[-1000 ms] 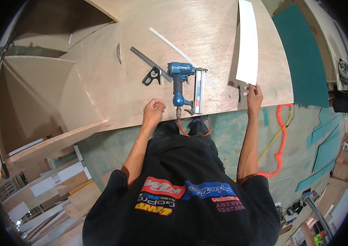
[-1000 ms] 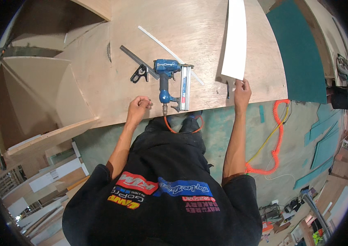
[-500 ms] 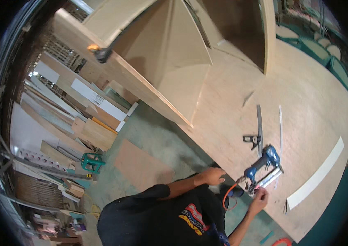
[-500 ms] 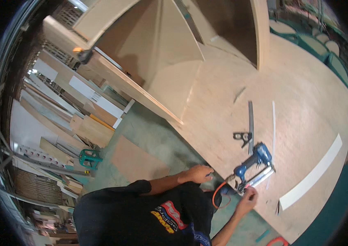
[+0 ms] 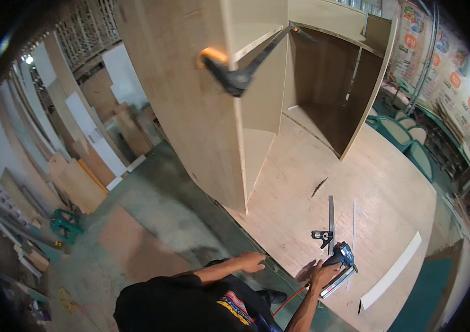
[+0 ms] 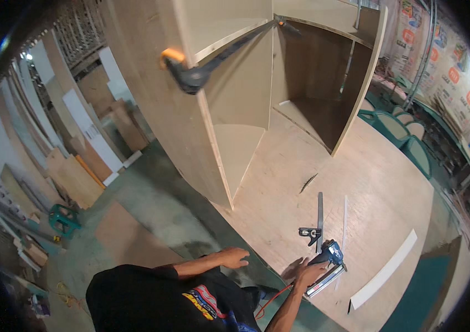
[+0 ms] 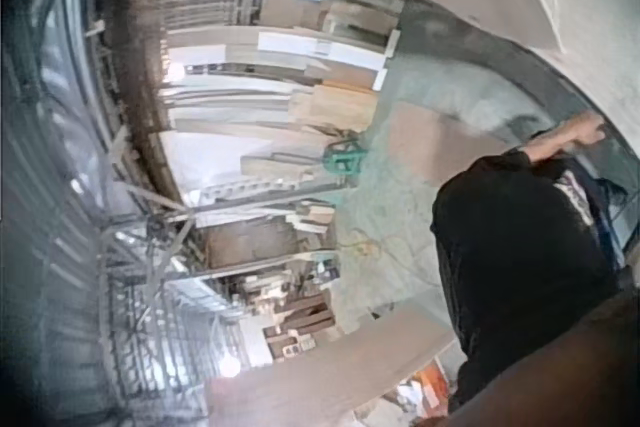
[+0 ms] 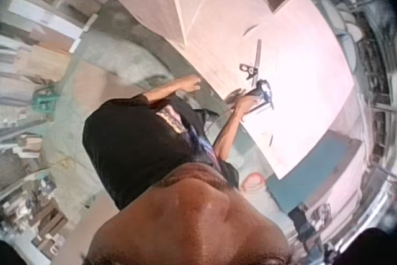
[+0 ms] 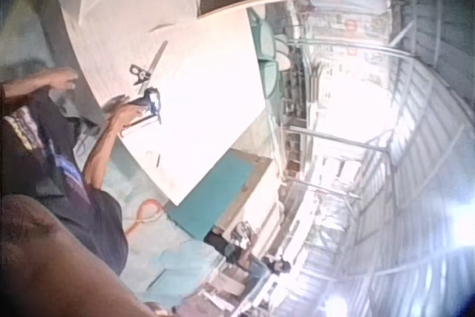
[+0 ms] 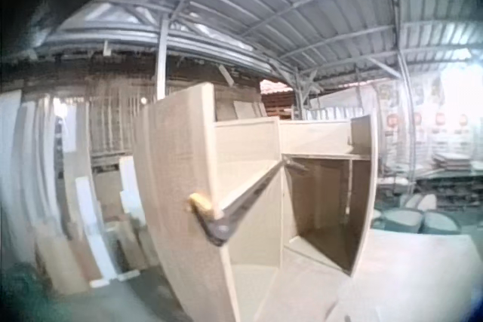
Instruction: The person marks a curved wooden frame with a pen, attaches thin wooden slats to it using a pneumatic nail gun, and measures internal dimensions with a flexible ruler.
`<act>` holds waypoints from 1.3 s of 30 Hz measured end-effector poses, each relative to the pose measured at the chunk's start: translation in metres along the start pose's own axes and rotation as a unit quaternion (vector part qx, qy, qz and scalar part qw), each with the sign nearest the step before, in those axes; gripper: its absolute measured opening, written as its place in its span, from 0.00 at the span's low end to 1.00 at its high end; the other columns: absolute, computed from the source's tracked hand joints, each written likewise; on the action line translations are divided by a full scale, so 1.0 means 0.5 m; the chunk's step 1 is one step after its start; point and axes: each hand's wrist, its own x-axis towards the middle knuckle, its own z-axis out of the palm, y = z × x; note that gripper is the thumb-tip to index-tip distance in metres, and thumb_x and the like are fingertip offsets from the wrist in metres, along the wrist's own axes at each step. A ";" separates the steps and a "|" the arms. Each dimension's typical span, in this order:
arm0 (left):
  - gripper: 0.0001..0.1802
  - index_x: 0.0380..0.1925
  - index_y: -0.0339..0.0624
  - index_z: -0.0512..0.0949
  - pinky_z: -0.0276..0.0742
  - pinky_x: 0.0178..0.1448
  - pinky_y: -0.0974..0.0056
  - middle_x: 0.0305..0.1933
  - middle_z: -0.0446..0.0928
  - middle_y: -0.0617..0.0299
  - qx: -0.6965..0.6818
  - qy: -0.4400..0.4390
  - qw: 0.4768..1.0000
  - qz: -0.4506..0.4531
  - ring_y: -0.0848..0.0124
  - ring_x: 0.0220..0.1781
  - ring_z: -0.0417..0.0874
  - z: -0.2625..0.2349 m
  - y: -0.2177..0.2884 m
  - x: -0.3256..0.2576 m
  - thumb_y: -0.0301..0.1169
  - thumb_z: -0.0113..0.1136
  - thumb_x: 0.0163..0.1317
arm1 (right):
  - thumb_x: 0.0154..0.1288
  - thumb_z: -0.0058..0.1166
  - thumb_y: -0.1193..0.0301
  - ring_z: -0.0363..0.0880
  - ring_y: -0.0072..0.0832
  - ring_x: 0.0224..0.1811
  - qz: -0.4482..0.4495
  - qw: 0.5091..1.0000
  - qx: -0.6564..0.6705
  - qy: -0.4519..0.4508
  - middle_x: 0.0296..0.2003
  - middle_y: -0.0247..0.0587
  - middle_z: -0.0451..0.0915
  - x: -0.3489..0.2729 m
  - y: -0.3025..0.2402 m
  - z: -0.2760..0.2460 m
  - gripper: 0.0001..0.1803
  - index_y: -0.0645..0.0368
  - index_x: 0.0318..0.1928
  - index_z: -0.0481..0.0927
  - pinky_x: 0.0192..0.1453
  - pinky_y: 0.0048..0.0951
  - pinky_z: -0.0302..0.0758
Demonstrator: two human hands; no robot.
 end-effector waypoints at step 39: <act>0.43 0.68 0.34 0.64 0.81 0.57 0.57 0.60 0.76 0.44 -0.357 0.219 0.843 0.337 0.58 0.58 0.82 -0.514 -0.198 -0.557 0.42 0.74 0.58 | 0.69 0.55 0.76 0.68 0.16 0.19 -0.167 0.788 0.591 0.033 0.21 0.29 0.72 -0.821 -0.773 -0.337 0.18 0.69 0.57 0.75 0.26 0.21 0.67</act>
